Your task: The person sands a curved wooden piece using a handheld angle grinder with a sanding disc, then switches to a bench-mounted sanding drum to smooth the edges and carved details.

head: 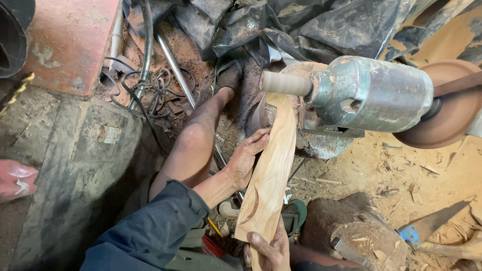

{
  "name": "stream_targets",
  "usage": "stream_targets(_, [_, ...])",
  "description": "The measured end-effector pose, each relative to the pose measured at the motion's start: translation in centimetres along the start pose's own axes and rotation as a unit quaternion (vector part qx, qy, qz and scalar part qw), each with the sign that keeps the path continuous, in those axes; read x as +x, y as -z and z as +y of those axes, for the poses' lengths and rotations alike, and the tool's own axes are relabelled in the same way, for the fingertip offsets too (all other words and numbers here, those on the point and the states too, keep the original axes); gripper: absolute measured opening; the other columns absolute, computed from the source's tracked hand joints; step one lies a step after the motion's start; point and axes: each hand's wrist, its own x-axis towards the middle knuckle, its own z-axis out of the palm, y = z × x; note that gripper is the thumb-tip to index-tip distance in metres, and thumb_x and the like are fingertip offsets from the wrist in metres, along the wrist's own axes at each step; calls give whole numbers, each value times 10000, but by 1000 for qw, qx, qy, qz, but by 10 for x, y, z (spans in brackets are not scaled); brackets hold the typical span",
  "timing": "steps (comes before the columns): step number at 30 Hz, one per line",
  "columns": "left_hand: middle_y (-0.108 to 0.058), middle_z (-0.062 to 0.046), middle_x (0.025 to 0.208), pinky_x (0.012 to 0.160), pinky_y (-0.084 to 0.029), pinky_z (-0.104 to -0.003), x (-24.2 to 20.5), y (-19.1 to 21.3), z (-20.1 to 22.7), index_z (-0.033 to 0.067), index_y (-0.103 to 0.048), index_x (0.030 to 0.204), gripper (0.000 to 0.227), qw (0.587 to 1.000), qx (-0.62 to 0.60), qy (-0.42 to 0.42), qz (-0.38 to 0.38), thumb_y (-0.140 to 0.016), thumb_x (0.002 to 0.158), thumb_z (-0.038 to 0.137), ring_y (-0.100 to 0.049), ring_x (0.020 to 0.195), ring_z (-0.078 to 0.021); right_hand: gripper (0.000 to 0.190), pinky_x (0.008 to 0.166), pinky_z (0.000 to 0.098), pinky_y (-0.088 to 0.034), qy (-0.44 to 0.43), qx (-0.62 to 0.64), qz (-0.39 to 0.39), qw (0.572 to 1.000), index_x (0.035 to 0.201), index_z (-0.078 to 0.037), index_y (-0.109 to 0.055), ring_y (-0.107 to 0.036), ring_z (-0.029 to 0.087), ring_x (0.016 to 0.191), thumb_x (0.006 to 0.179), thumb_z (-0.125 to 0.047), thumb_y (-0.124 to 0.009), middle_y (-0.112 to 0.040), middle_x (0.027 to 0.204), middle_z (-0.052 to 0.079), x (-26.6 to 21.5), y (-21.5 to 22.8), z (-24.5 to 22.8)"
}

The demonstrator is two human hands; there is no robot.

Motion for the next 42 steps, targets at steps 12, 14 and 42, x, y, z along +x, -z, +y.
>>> stream_targets(12, [-661, -218, 1286, 1021, -569, -424, 48, 3, 24, -29, -563, 1379, 449, 997, -47, -61, 0, -364, 1119, 279, -686, 1119, -276, 690, 332, 332, -503, 19, -44, -27, 998, 1353, 65, -413, -614, 210, 421, 786, -100, -770, -687, 863, 214, 48, 7, -31])
stream_targets(14, [-649, -211, 1303, 1034, -522, -430, 70, 6, 37, 19, -553, 1367, 470, 995, -73, -60, 11, -331, 1097, 334, -665, 1128, -297, 657, 334, 325, -502, 23, -58, -28, 998, 1311, 83, -452, -627, 198, 444, 791, -134, -791, -686, 827, 197, 71, 6, -44])
stream_targets(42, [-587, -236, 1393, 1116, -468, -479, 165, 42, 36, -42, -533, 1443, 560, 963, -206, -132, -110, -262, 1111, 319, -607, 1216, -357, 606, 324, 239, -450, 61, -40, -87, 994, 1325, 53, -502, -579, 142, 411, 837, -183, -774, -698, 860, 140, 145, -24, -89])
